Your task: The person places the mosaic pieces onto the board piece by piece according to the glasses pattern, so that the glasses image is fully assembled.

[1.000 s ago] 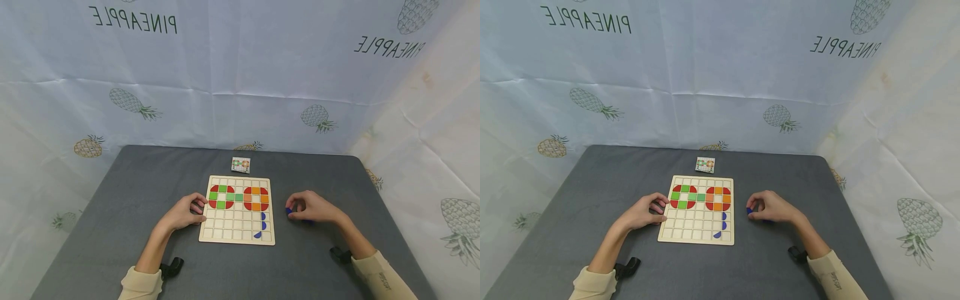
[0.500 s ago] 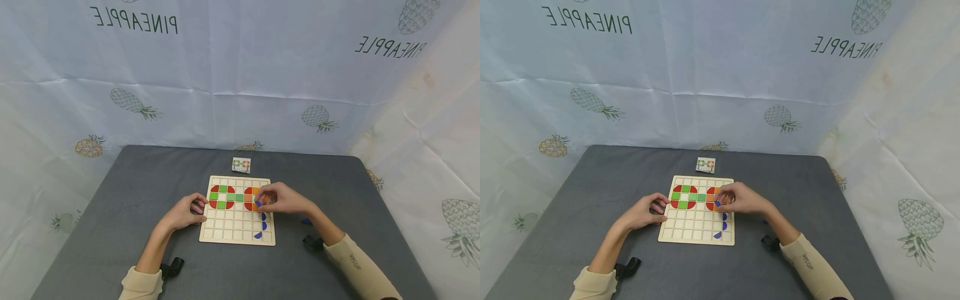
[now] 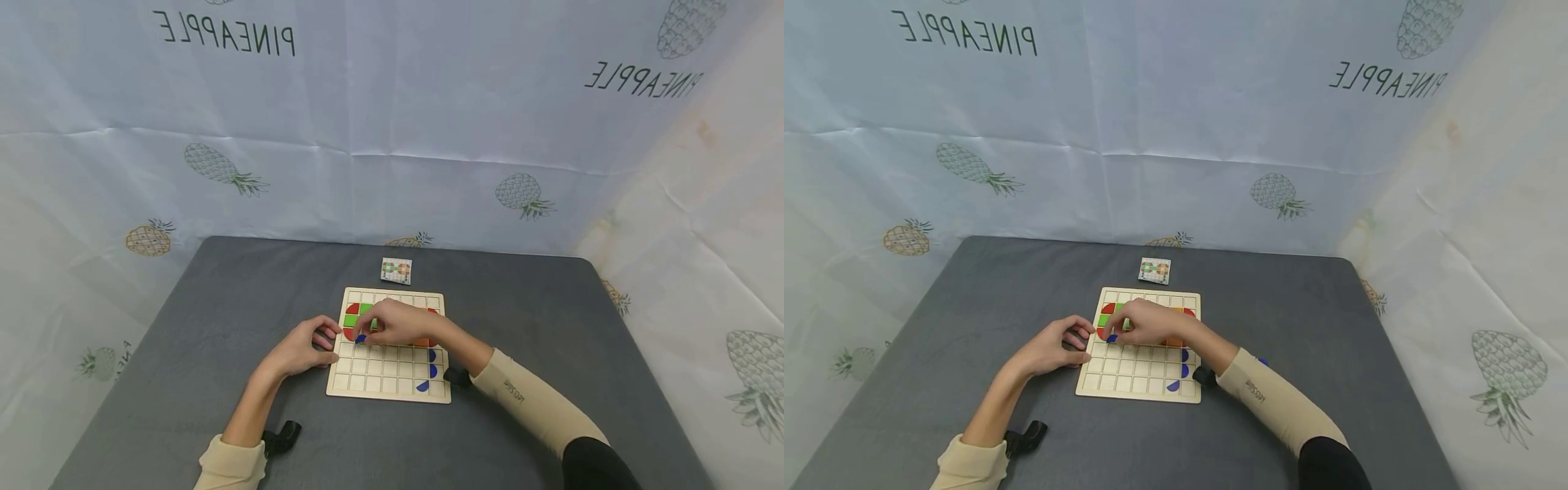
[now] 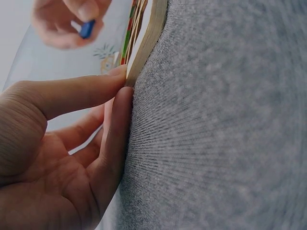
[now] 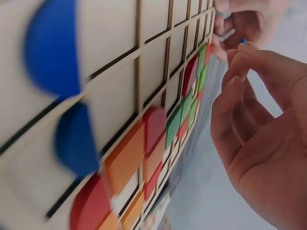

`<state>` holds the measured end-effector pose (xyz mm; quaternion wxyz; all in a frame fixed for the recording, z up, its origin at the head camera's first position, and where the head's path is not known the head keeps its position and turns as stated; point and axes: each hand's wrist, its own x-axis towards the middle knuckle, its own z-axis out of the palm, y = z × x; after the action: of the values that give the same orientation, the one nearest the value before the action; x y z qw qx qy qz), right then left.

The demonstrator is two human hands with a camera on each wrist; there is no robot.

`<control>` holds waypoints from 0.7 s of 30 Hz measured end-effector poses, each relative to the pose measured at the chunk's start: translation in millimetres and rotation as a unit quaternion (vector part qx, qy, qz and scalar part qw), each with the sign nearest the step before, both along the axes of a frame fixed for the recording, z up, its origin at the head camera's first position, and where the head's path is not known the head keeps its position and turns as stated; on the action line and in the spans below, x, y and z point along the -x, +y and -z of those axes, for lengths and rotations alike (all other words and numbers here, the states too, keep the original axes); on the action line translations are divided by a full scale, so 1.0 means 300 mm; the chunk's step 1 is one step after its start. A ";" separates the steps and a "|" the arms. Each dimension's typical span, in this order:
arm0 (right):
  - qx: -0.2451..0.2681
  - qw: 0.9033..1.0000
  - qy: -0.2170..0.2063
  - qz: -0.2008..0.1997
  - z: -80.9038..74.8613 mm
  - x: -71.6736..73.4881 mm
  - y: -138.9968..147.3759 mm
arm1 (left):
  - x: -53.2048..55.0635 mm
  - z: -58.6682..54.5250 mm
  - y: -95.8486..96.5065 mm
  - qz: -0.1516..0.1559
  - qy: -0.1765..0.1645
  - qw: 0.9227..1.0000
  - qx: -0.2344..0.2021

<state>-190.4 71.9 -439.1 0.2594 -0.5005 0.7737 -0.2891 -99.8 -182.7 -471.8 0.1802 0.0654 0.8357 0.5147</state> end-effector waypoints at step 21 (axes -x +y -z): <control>-0.081 0.991 0.099 -0.041 0.018 -0.002 -0.121 | -0.006 -0.003 0.000 0.002 -0.002 1.000 -0.017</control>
<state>-189.6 35.6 -444.5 0.2333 -0.5354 0.7950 -0.1638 -97.9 -182.7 -470.8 0.1821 0.0692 0.8260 0.5289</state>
